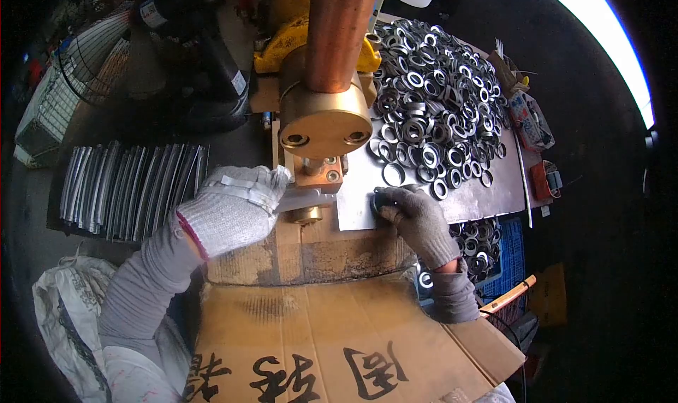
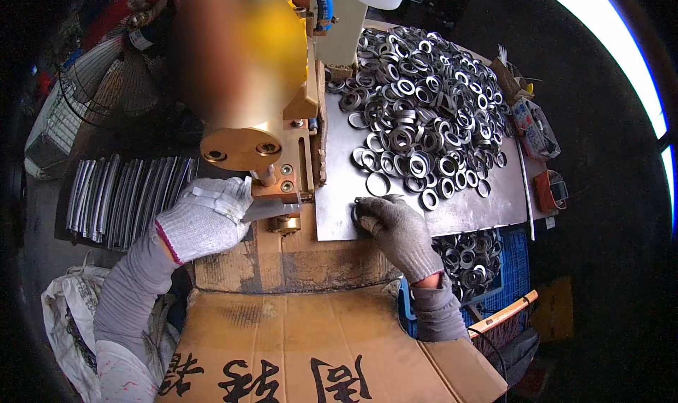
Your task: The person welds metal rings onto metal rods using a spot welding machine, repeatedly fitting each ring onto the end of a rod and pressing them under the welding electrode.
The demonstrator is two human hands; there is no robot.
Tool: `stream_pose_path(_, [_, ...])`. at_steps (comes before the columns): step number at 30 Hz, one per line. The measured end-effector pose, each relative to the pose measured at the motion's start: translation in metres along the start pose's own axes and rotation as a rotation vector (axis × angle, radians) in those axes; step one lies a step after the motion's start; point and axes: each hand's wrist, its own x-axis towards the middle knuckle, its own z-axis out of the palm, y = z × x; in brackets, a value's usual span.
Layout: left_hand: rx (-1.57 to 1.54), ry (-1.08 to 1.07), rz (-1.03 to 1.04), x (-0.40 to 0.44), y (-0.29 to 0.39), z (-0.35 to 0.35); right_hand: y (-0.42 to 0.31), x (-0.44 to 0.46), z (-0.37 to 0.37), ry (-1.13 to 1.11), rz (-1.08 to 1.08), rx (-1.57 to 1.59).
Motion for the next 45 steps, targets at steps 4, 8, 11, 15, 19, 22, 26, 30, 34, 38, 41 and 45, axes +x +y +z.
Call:
stream_pose_path(4, [-0.078,-0.180,-0.094,0.000,0.001,0.000,-0.044,0.011,-0.041,-0.084,-0.205,-0.042])
stream_pose_path(8, [0.015,-0.081,-0.024,-0.004,0.000,0.011,-0.100,0.019,-0.107,-0.496,-0.561,0.174])
stream_pose_path(11, [-0.035,-0.022,-0.032,-0.009,-0.005,0.022,-0.150,0.015,-0.114,-0.674,-0.737,-0.211])
stream_pose_path(15, [-0.086,-0.021,-0.087,-0.010,-0.002,0.018,-0.164,0.006,-0.098,-0.665,-0.870,-0.408])
stream_pose_path(19, [0.074,-0.060,-0.152,-0.015,0.002,0.018,-0.162,-0.002,-0.089,-0.648,-0.934,-0.402])
stream_pose_path(22, [-0.003,-0.037,-0.187,-0.011,0.004,0.011,-0.161,-0.006,-0.087,-0.637,-0.959,-0.404])
stream_pose_path(26, [0.011,-0.032,-0.141,-0.017,-0.003,0.018,-0.159,-0.008,-0.086,-0.622,-0.979,-0.391])
stream_pose_path(30, [0.057,-0.014,-0.125,-0.017,-0.001,0.017,-0.158,-0.010,-0.082,-0.609,-0.982,-0.374])
stream_pose_path(34, [0.052,-0.022,-0.181,-0.019,-0.001,0.020,-0.153,-0.010,-0.081,-0.592,-0.972,-0.376])
stream_pose_path(38, [0.103,-0.097,-0.208,-0.020,-0.006,0.024,-0.145,-0.007,-0.082,-0.581,-0.959,-0.361])
stream_pose_path(41, [0.084,0.008,-0.199,-0.020,-0.011,0.038,-0.136,-0.001,-0.085,-0.551,-0.931,-0.333])
stream_pose_path(45, [0.102,-0.039,-0.054,-0.016,-0.007,0.026,-0.100,0.017,-0.097,-0.404,-0.746,-0.141])
